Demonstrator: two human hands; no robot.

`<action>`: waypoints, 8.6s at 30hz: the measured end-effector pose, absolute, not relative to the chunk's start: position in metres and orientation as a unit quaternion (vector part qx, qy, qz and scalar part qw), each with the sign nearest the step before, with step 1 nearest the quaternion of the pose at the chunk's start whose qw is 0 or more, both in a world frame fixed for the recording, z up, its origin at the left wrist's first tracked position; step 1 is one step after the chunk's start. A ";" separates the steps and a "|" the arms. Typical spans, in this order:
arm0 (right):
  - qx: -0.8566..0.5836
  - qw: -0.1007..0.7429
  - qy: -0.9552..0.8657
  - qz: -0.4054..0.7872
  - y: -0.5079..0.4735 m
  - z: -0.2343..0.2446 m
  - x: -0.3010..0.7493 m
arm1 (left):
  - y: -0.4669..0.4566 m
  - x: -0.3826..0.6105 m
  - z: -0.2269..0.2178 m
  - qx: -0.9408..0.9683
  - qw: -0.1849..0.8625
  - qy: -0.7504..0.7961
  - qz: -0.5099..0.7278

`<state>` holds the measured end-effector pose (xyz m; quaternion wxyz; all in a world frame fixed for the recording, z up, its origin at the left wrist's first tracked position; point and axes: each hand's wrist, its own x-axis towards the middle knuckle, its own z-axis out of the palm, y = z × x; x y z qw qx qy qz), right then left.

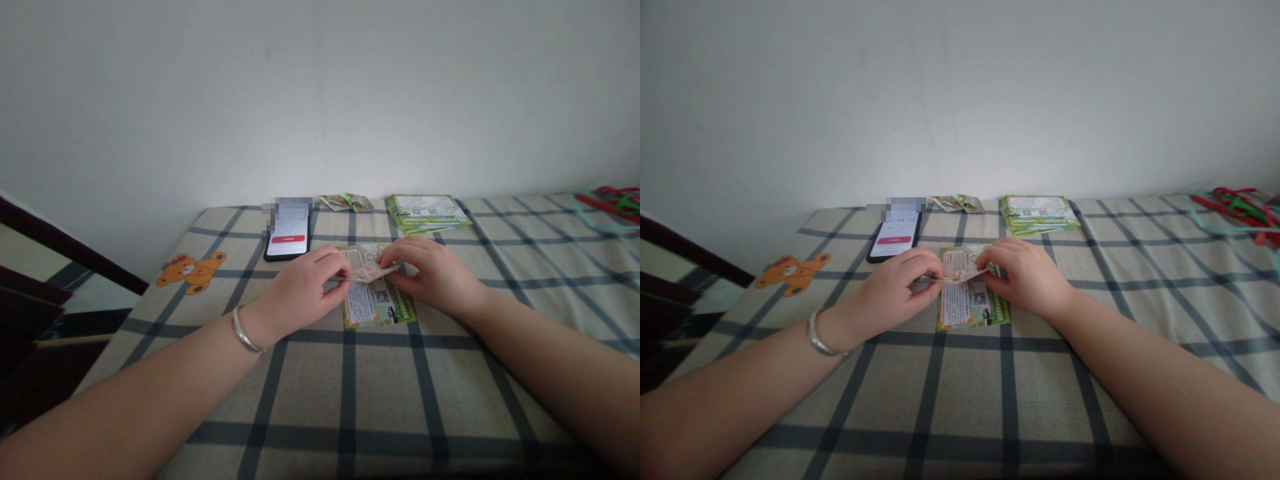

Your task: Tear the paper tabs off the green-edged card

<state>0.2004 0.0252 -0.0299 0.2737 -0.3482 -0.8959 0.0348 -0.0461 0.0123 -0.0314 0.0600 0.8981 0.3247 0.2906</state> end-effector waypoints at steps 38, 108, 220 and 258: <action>-0.432 0.268 -0.838 0.199 0.031 -0.037 0.197 | 0.016 -0.047 -0.036 0.949 -0.043 0.245 0.191; -0.423 0.234 -0.873 0.064 0.037 -0.046 0.182 | 0.014 -0.049 -0.029 0.953 0.076 0.262 0.135; -0.311 0.097 -0.937 -0.129 0.010 -0.021 0.190 | 0.001 -0.044 -0.026 0.959 -0.014 0.270 0.088; -0.418 0.093 -0.897 -0.104 0.020 -0.023 0.197 | 0.004 -0.048 -0.028 0.962 0.007 0.253 0.101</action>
